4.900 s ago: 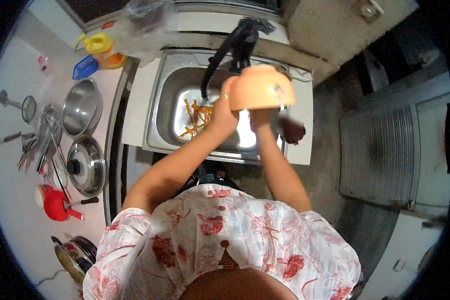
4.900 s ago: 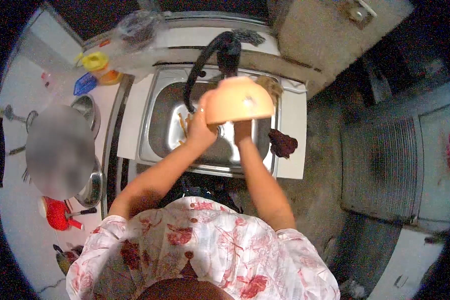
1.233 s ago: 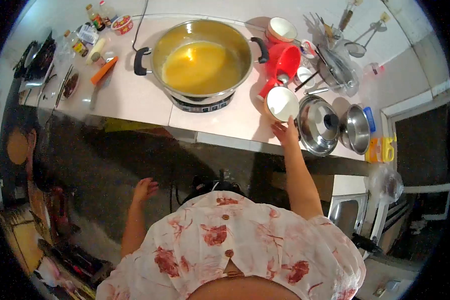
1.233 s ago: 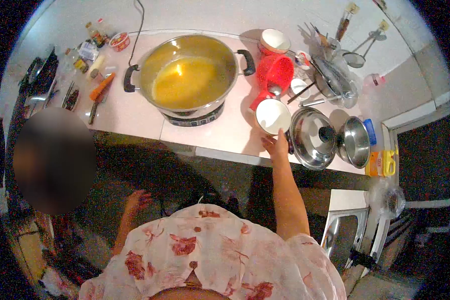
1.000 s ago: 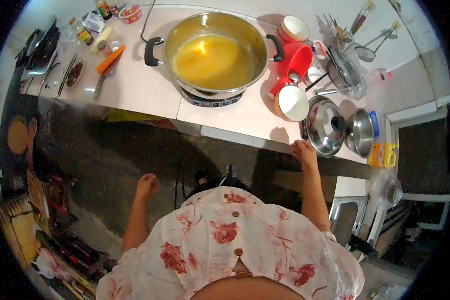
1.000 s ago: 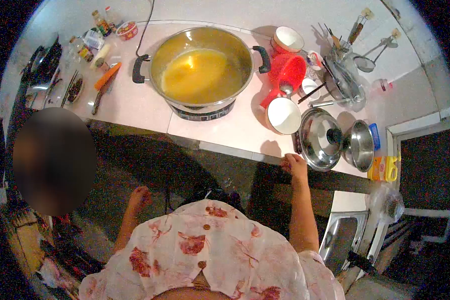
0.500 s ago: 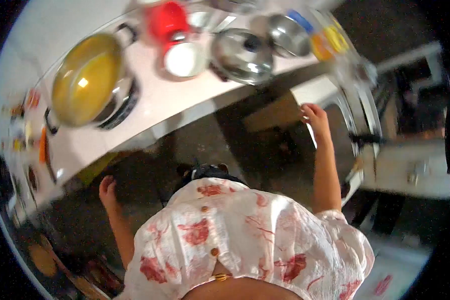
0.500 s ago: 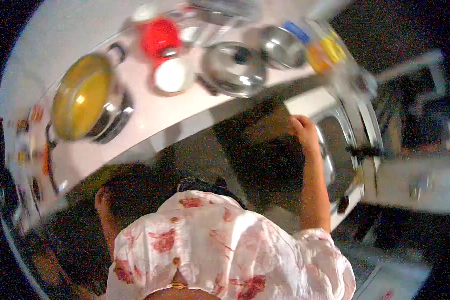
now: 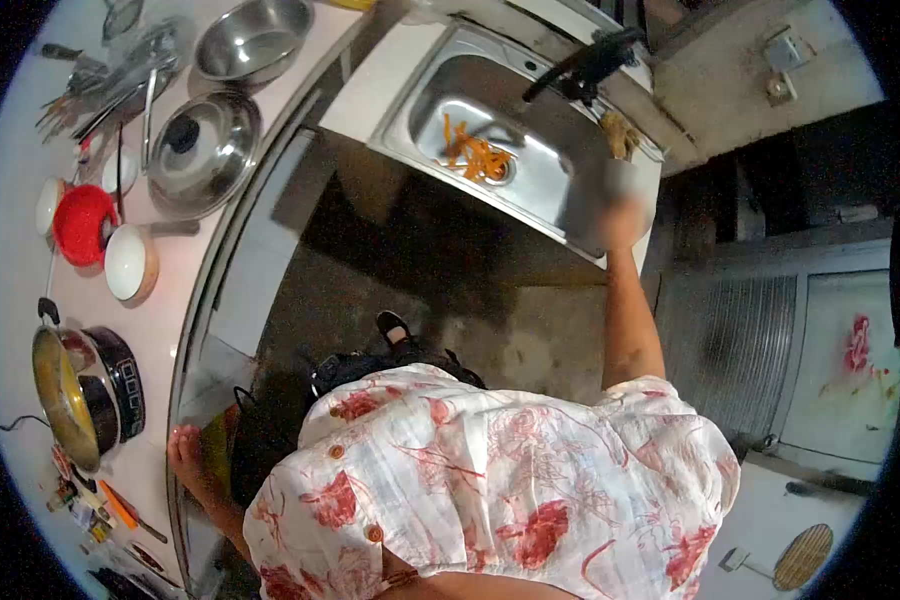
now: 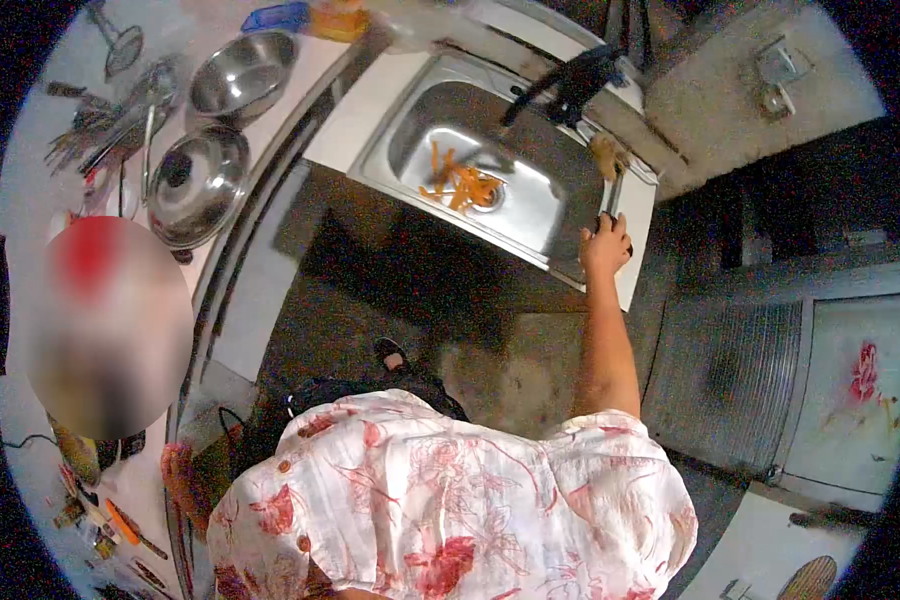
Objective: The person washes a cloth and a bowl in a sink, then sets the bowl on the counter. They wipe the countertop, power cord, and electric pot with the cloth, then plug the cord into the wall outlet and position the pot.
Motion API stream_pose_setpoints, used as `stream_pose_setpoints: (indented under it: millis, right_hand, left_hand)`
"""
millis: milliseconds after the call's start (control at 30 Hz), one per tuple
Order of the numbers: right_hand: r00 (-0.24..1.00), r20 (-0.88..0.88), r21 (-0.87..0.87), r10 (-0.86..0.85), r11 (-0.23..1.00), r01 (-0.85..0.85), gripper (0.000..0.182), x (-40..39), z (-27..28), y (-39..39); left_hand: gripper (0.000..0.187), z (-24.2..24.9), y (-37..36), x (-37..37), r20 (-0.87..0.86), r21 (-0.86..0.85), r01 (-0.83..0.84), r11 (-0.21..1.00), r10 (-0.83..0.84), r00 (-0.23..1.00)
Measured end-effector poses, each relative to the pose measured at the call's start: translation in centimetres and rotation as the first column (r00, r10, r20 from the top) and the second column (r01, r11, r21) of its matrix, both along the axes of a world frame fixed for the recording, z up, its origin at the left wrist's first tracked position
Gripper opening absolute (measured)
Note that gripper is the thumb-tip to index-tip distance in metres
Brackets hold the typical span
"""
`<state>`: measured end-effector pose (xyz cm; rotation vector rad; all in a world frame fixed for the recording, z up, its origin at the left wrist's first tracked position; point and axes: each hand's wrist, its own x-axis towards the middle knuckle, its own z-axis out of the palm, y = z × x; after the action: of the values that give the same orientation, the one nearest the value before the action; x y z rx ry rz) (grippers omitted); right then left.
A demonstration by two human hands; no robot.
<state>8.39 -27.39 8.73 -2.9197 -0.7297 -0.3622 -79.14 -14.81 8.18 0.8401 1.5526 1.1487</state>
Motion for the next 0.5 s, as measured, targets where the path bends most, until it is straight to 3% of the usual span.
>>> stream_pose_setpoints:
  millis: [133,200,233,267,300,333,367,400,433,467,500]
  right_hand:
    - [0.984,-0.156,0.131,0.089,0.989,-0.069,0.055,10.1,-7.7,-6.5]
    - [0.964,-0.264,0.050,-0.040,0.997,0.056,0.055,6.4,-3.3,-4.4]
    - [0.961,-0.277,0.012,0.005,1.000,-0.002,0.058,6.3,-2.2,-4.2]
    - [0.987,-0.146,0.062,0.066,0.996,-0.058,0.053,7.0,-3.8,-5.0]
    - [0.940,-0.311,0.357,0.141,0.934,-0.022,0.036,6.2,-2.9,-4.9]
    - [0.932,-0.276,0.594,0.234,0.804,-0.026,0.035,3.0,0.6,-3.2]
    - [0.930,-0.295,0.668,0.220,0.743,0.036,0.038,3.3,-0.3,-2.8]
    - [0.864,-0.370,0.768,0.341,0.636,0.078,0.042,2.9,-1.1,-1.9]
    - [0.783,-0.424,0.839,0.455,0.522,0.152,0.046,2.5,-1.9,-0.9]
    - [0.726,-0.521,0.801,0.450,0.552,0.232,0.049,-0.5,-0.7,1.3]
    - [0.660,-0.607,0.752,0.442,0.589,0.297,0.051,-4.0,0.6,3.5]
  left_hand:
    - [0.032,3.1,-1.2,4.4,-0.020,0.030,0.041,0.999,-0.040,0.999]
    - [0.032,4.1,-1.5,5.9,-0.075,0.080,0.004,0.997,0.002,0.997]
    - [0.031,3.6,-1.7,5.5,-0.051,0.038,0.065,0.997,-0.063,0.997]
    - [0.030,4.2,-2.3,4.9,-0.030,0.001,0.108,0.994,-0.108,0.994]
    - [0.029,6.3,-3.2,7.3,-0.468,0.105,0.340,0.935,-0.255,0.846]
    - [0.028,8.4,-4.1,9.7,-0.829,0.162,0.492,0.856,-0.152,0.538]
    - [0.028,9.7,-4.1,10.6,-0.631,0.087,0.296,0.951,-0.177,0.755]
    - [0.029,11.0,-4.1,11.6,-0.394,-0.008,0.063,0.998,-0.061,0.917]
    - [0.027,12.8,-3.7,13.6,-0.276,-0.014,-0.025,1.000,0.021,0.961]
    - [0.027,15.2,-3.1,15.8,-0.134,-0.025,-0.039,0.999,0.036,0.990]
    - [0.026,14.2,-3.1,15.6,-0.298,0.035,0.028,0.999,-0.017,0.954]
